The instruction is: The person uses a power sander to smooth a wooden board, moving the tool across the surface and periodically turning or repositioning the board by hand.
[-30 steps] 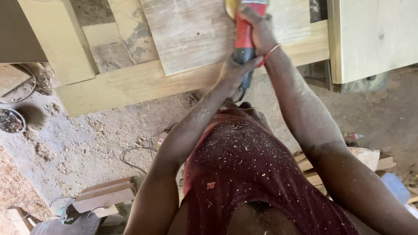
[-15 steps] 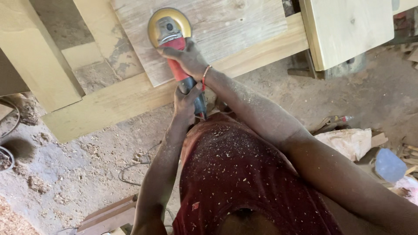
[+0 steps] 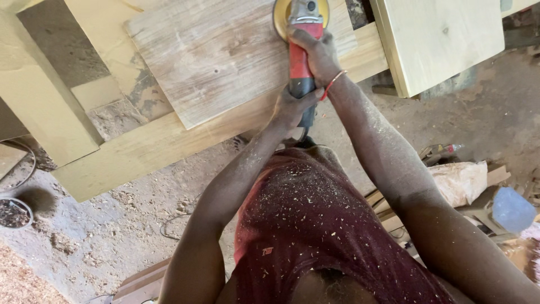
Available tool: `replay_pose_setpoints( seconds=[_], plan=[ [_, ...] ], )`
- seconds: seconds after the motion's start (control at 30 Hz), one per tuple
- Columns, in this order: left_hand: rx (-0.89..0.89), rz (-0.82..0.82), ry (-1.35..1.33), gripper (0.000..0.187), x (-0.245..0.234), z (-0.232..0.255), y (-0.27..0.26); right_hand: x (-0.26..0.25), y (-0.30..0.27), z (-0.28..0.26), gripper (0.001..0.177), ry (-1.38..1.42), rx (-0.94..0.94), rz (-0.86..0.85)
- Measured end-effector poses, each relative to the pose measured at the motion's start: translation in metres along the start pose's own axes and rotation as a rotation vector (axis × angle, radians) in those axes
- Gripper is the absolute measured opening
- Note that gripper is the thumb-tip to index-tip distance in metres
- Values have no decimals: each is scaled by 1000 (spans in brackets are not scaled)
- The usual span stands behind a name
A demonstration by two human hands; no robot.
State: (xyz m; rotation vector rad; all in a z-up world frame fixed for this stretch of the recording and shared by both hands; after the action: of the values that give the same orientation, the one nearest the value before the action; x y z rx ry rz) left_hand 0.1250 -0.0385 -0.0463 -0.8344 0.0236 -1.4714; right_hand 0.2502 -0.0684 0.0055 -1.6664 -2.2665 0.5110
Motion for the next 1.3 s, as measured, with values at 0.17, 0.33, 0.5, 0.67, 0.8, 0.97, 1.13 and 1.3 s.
replay_pose_setpoints(
  seconds=[0.17,0.33,0.5,0.67,0.8,0.97,1.13,1.3],
  plan=[
    [-69,-37,151,61,39,6,29,-61,17,-5,42,2,10,83],
    [-61,-70,136,60,62,6,40,-85,9,-8,41,137,-55,88],
    [-5,-41,132,57,56,6,16,-81,-6,13,41,210,57,97],
    [-49,133,274,48,5,-15,-48,-14,-31,54,39,195,122,-24],
    [-152,331,51,44,-58,-44,-120,79,-67,95,63,151,316,-61],
    [104,347,-138,51,-105,-44,-177,176,-108,85,83,-11,176,-287],
    [138,343,-262,55,-109,-48,-195,187,-115,100,79,-295,220,-333],
    [79,267,-171,54,-81,-40,-157,140,-96,92,72,-109,230,-211]
  ],
)
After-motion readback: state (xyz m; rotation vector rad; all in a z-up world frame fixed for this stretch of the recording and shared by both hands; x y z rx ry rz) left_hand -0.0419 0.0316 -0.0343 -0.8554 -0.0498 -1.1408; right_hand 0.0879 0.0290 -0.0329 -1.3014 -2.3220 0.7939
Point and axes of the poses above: each hand's wrist, its own y-axis towards the middle knuckle, its own x-axis out of the palm, z = x × y, the point moved 10 cm from there along y, towards the middle knuckle, and after that the axes turned 1 degree about -x, right-handed, at the moved point
